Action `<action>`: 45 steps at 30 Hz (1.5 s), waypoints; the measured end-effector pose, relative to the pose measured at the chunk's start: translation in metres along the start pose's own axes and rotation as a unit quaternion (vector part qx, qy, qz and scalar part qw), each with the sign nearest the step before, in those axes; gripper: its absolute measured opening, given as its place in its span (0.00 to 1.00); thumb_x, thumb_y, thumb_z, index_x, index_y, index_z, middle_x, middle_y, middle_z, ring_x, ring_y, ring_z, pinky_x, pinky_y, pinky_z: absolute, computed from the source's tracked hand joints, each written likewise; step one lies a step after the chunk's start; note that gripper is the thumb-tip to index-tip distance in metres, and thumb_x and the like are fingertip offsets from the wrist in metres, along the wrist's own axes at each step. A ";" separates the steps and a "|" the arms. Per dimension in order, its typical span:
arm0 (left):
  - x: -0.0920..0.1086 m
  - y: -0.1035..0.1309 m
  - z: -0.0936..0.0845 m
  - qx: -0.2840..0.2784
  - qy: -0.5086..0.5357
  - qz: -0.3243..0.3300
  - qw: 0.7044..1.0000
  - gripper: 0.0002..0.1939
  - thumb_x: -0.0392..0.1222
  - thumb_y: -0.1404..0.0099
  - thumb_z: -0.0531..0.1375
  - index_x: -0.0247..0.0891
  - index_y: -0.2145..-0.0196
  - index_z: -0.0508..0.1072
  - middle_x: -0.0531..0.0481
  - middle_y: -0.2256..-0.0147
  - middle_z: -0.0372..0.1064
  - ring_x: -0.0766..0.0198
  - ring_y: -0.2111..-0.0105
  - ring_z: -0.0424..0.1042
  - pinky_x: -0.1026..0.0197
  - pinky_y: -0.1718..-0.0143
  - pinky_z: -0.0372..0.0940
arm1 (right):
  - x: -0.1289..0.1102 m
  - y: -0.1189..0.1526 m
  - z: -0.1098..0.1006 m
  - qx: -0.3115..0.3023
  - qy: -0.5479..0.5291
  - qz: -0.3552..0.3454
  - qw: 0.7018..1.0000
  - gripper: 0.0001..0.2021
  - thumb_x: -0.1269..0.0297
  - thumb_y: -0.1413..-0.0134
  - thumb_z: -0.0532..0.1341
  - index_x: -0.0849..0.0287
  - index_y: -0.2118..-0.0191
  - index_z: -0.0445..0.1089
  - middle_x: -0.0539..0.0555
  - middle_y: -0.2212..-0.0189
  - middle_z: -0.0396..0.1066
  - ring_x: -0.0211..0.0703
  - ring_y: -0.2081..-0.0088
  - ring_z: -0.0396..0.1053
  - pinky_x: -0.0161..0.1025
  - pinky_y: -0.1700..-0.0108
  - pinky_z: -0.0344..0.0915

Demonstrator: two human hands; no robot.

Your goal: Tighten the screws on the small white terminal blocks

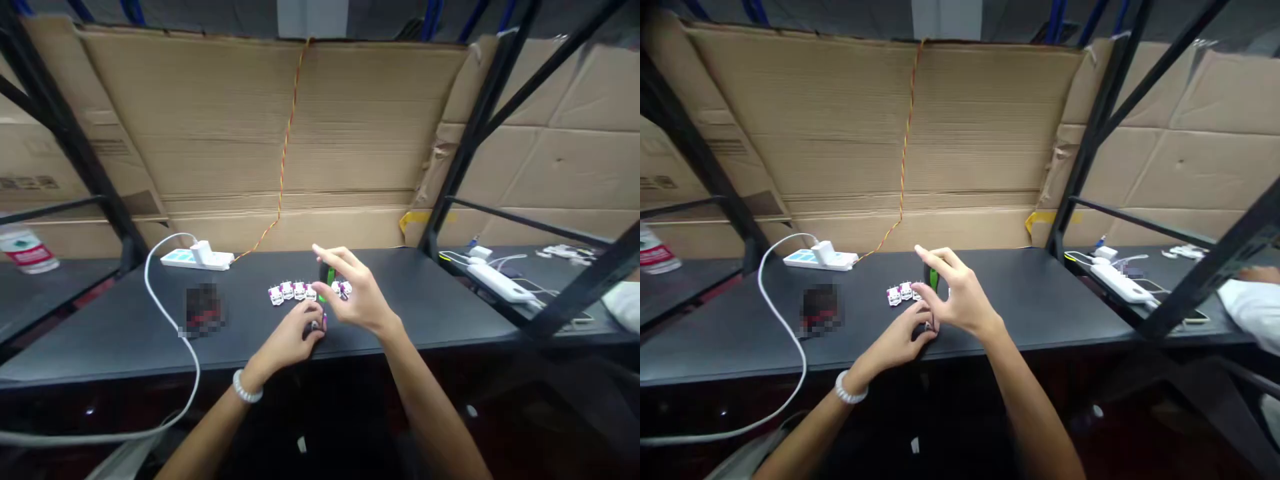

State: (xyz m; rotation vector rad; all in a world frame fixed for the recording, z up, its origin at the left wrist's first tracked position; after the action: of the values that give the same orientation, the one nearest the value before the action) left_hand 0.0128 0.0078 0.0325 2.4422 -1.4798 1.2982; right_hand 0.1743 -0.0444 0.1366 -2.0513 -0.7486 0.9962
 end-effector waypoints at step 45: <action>-0.004 0.000 0.001 -0.030 0.038 0.006 0.999 0.07 0.32 0.33 0.64 0.41 0.59 0.79 0.44 0.49 0.69 0.52 0.45 0.70 0.48 0.35 0.65 | -0.002 0.006 0.000 -0.034 -0.089 0.028 0.995 0.24 0.65 0.26 0.57 0.48 0.29 0.64 0.60 0.39 0.75 0.49 0.43 0.77 0.51 0.39 0.74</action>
State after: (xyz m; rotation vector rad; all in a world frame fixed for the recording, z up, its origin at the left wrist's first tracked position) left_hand 0.0129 0.0107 0.0291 2.3232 -1.4963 1.3124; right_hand 0.1743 -0.0496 0.1322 -2.0699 -0.8305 1.2118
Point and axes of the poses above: each hand's wrist, its own y-axis away from the middle knuckle, its own z-axis out of the palm, x = y × z, the point moved 3 cm from there along -y, towards the middle knuckle
